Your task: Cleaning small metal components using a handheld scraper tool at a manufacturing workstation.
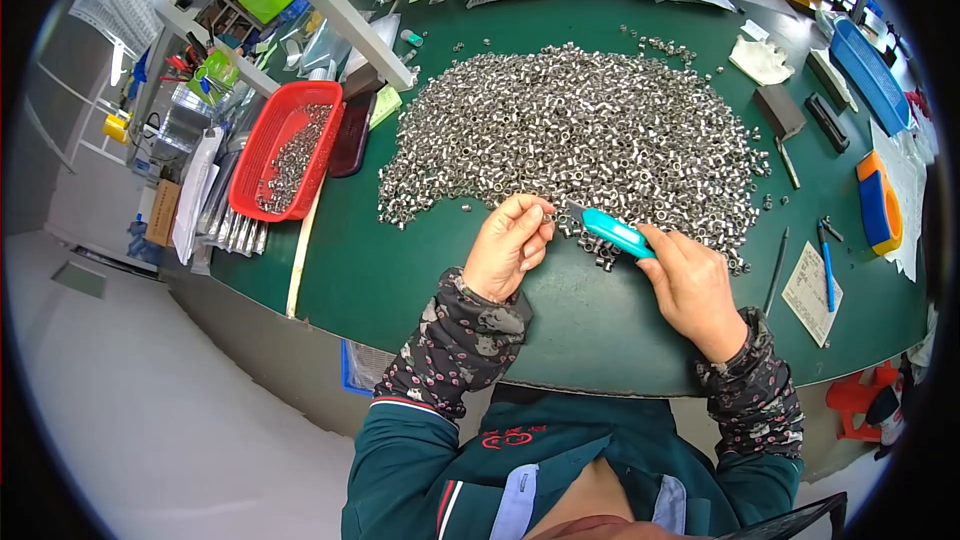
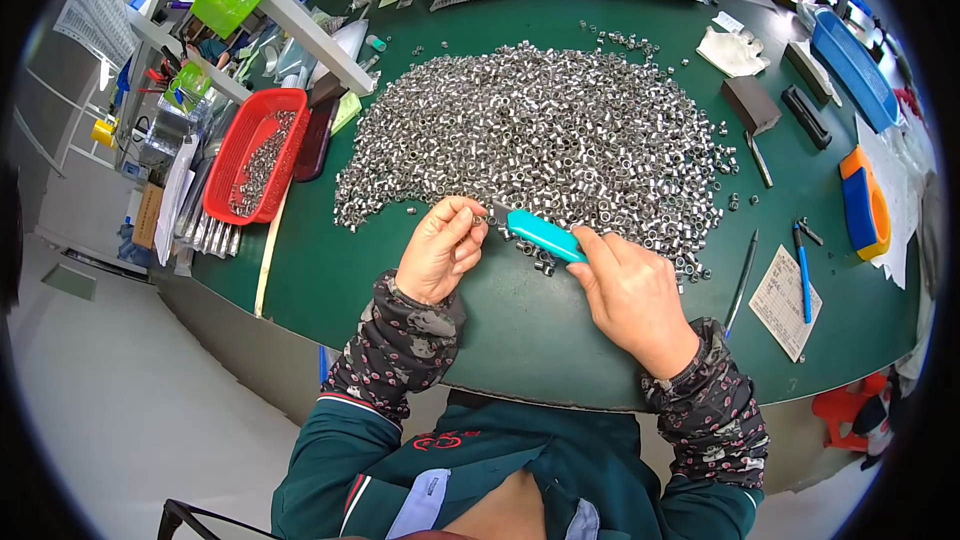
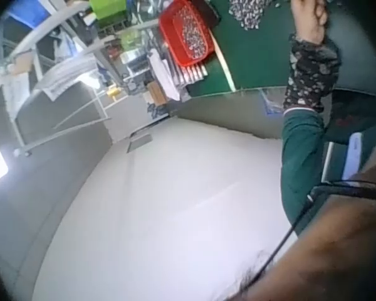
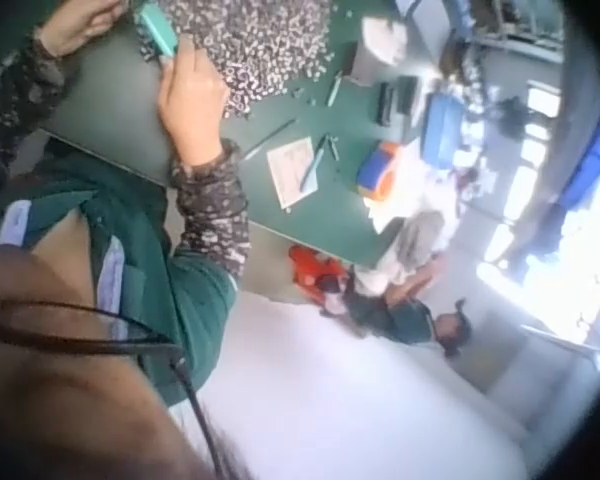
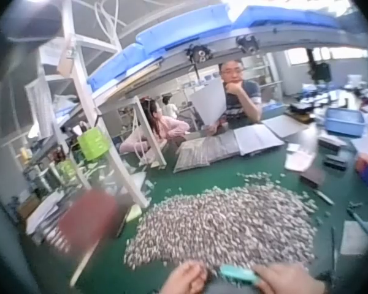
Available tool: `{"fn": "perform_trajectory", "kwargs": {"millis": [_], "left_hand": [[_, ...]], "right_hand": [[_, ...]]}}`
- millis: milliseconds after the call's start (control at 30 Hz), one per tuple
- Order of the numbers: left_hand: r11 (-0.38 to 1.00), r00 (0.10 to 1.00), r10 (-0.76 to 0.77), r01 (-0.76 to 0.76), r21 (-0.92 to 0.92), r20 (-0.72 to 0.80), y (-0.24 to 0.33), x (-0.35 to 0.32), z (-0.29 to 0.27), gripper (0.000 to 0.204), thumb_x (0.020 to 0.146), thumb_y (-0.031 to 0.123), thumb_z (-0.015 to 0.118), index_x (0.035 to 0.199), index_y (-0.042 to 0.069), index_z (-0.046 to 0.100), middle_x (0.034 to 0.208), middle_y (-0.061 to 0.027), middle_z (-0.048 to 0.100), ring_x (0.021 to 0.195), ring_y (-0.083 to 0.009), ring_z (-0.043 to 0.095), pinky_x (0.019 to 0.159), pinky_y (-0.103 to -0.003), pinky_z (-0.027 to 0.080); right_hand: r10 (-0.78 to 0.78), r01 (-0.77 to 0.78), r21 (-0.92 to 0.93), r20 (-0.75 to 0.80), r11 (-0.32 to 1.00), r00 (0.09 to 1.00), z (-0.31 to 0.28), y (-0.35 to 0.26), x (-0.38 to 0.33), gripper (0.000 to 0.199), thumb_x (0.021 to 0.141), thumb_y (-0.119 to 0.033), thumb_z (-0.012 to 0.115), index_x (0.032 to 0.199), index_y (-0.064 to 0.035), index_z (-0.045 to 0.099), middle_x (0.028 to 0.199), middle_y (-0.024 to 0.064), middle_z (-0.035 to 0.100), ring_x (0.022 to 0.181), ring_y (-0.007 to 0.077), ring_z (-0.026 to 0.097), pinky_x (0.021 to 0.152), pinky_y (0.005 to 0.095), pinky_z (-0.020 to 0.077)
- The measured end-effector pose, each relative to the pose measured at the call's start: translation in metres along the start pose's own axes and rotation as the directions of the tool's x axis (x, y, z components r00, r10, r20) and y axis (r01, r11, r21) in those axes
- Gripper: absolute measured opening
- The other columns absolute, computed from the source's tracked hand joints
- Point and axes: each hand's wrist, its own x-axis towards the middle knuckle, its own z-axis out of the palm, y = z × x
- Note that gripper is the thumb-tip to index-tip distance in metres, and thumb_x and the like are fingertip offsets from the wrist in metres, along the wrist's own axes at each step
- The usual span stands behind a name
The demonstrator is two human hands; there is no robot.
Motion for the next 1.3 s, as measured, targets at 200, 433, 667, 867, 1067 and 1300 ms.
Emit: {"fn": "perform_trajectory", "kwargs": {"millis": [200, 433, 667, 867, 1067, 1300], "left_hand": [[1.000, 1.000, -0.001, 0.001, 0.009, -0.015, 0.0025, -0.0012, 0.0019, 0.014, 0.090, 0.015, 0.046, 0.093, 0.003, 0.052, 0.072, -0.0034, 0.053, 0.049, -0.0029, 0.037, 0.040, -0.015, 0.030], [0.999, 1.000, 0.012, -0.011, 0.049, -0.018, 0.0008, 0.0000, -0.0003, 0.014, 0.089, 0.015, 0.047, 0.095, 0.003, 0.052, 0.076, -0.0062, 0.055, 0.049, -0.0029, 0.037, 0.040, -0.015, 0.030], [1.000, 1.000, -0.005, 0.005, 0.005, -0.003, 0.0022, -0.0002, 0.0009, 0.014, 0.091, 0.014, 0.044, 0.098, 0.003, 0.049, 0.076, -0.0082, 0.056, 0.049, -0.0029, 0.037, 0.040, -0.014, 0.030], [1.000, 1.000, -0.006, 0.006, 0.027, -0.005, 0.0020, -0.0002, -0.0002, 0.017, 0.092, 0.018, 0.040, 0.097, 0.003, 0.049, 0.074, -0.0096, 0.056, 0.047, -0.0030, 0.036, 0.039, -0.015, 0.029], [0.999, 0.999, -0.032, 0.030, -0.038, -0.037, 0.0044, -0.0019, 0.0033, 0.018, 0.093, 0.018, 0.038, 0.096, 0.003, 0.048, 0.073, -0.0105, 0.057, 0.046, -0.0033, 0.036, 0.038, -0.015, 0.028], [0.999, 0.999, -0.044, 0.044, -0.025, -0.005, 0.0045, -0.0009, 0.0023, 0.018, 0.093, 0.019, 0.038, 0.092, 0.004, 0.047, 0.075, -0.0132, 0.057, 0.045, -0.0043, 0.035, 0.038, -0.015, 0.028]], "right_hand": [[-0.003, 0.003, -0.007, 0.005, 1.000, 1.000, 0.0001, -0.0007, 0.0002, 0.029, 0.075, -0.013, 0.060, 0.102, -0.0044, 0.053, 0.065, 0.0093, 0.049, 0.056, 0.0246, 0.053, 0.050, 0.0362, 0.0419], [0.000, 0.000, -0.020, 0.007, 1.000, 1.000, 0.0013, 0.0001, -0.0008, 0.029, 0.075, -0.014, 0.061, 0.102, -0.0057, 0.054, 0.065, 0.0087, 0.049, 0.056, 0.0241, 0.053, 0.049, 0.0359, 0.0421], [-0.011, 0.011, -0.022, 0.008, 1.000, 1.000, 0.0017, -0.0001, -0.0010, 0.028, 0.075, -0.014, 0.061, 0.101, -0.0059, 0.054, 0.065, 0.0086, 0.049, 0.057, 0.0242, 0.054, 0.050, 0.0356, 0.0430], [-0.007, 0.007, -0.014, 0.021, 1.000, 1.000, 0.0026, 0.0007, -0.0016, 0.028, 0.075, -0.014, 0.061, 0.101, -0.0055, 0.054, 0.065, 0.0088, 0.049, 0.057, 0.0247, 0.054, 0.051, 0.0358, 0.0433], [-0.010, 0.011, -0.013, 0.024, 1.000, 1.000, 0.0018, 0.0003, -0.0014, 0.029, 0.074, -0.014, 0.061, 0.101, -0.0053, 0.054, 0.066, 0.0088, 0.049, 0.057, 0.0246, 0.054, 0.051, 0.0357, 0.0434], [-0.005, 0.005, -0.010, 0.021, 1.000, 1.000, 0.0008, 0.0010, -0.0015, 0.029, 0.074, -0.013, 0.061, 0.101, -0.0051, 0.054, 0.066, 0.0091, 0.050, 0.057, 0.0249, 0.054, 0.050, 0.0357, 0.0430]]}}
